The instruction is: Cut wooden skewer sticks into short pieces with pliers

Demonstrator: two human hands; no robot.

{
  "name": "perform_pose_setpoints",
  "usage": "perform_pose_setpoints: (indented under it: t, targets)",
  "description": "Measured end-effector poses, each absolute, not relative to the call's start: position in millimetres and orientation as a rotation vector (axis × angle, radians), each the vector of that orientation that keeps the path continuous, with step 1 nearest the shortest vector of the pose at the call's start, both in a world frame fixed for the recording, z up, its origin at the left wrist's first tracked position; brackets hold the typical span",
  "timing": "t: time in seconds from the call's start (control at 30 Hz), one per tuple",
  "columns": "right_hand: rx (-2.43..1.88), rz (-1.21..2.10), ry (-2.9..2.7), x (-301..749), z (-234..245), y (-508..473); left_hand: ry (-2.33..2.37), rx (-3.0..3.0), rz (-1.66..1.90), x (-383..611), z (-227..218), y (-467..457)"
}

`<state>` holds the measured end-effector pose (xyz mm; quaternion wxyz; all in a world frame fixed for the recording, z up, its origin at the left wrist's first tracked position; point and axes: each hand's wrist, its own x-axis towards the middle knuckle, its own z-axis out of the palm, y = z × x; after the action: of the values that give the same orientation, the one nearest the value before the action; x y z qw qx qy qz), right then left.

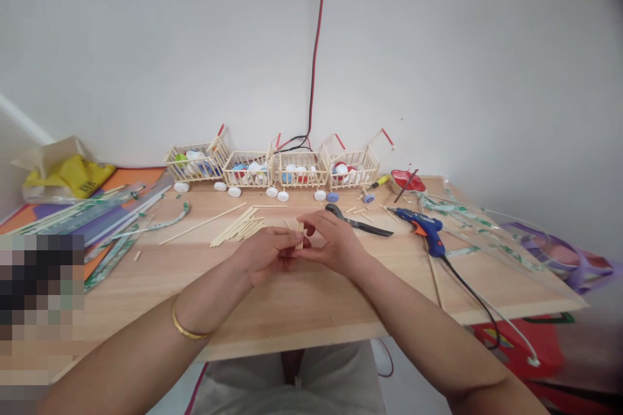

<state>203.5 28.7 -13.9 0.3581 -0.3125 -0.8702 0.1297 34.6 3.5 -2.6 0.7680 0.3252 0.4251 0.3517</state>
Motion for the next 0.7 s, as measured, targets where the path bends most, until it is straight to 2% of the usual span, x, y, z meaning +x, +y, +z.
perform_pose_setpoints:
  t: [0.7]
  targets:
    - [-0.853, 0.128, -2.208, 203.2, -19.7, 27.3, 0.898, 0.710, 0.868, 38.2, -9.0, -3.0]
